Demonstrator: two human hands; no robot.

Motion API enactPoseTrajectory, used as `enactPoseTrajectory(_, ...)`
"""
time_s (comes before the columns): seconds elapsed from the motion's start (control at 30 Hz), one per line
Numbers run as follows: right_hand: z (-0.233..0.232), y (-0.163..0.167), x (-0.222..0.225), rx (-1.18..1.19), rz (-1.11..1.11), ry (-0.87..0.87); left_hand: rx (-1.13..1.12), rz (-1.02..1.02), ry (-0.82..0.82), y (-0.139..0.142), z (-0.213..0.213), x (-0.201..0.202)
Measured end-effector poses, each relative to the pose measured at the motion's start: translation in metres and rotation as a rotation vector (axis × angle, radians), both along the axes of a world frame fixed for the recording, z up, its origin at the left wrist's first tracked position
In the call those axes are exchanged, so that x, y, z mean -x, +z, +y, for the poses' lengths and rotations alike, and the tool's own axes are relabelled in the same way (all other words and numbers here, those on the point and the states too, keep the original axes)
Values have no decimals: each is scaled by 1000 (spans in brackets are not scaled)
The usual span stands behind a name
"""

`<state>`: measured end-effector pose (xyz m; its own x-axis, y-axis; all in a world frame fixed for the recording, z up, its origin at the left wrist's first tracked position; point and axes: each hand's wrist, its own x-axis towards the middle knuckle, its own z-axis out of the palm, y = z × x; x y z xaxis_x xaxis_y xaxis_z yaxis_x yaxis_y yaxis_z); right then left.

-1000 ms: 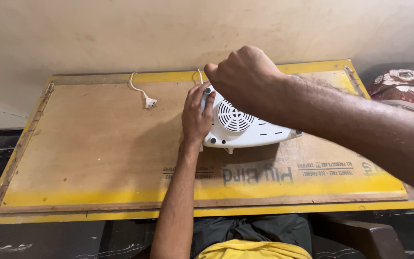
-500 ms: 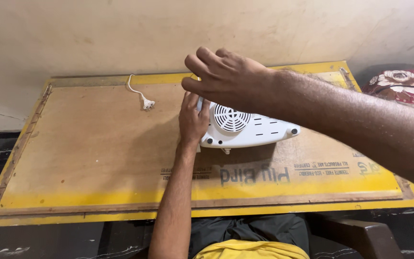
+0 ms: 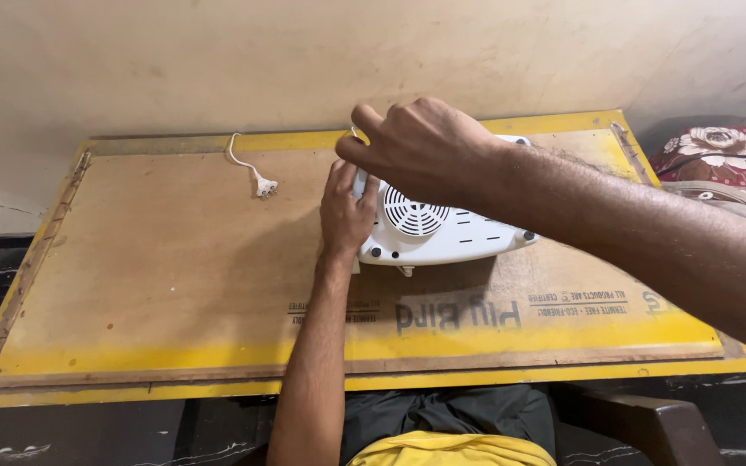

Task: The person uses a red screwdriver to unscrew screws from the base of a white table fan lying upside down on a board-covered table. They rotate and reposition the fan, unscrew screws from different corners of the base, and briefly lift the fan to view its top before continuing to unscrew the base screws.

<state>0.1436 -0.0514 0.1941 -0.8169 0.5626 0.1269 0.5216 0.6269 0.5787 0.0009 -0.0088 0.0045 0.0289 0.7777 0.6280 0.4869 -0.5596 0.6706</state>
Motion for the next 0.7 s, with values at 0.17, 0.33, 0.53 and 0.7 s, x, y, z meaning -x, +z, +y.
enactPoseTrajectory(0.17, -4, 2, -2, 71, -89, -132, 2, 26, 25, -1, 3, 0)
enactPoseTrajectory(0.33, 2, 1, -1, 77, 69, -302, 9, 10, 29, -3, 1, -1)
enactPoseTrajectory(0.53, 7, -10, 4, 7, 69, -114, 9, 33, 35, -5, 6, 0)
enactPoseTrajectory(0.7, 19, -16, 2, 70, 92, -27, 16, 41, 28, -6, 5, 2)
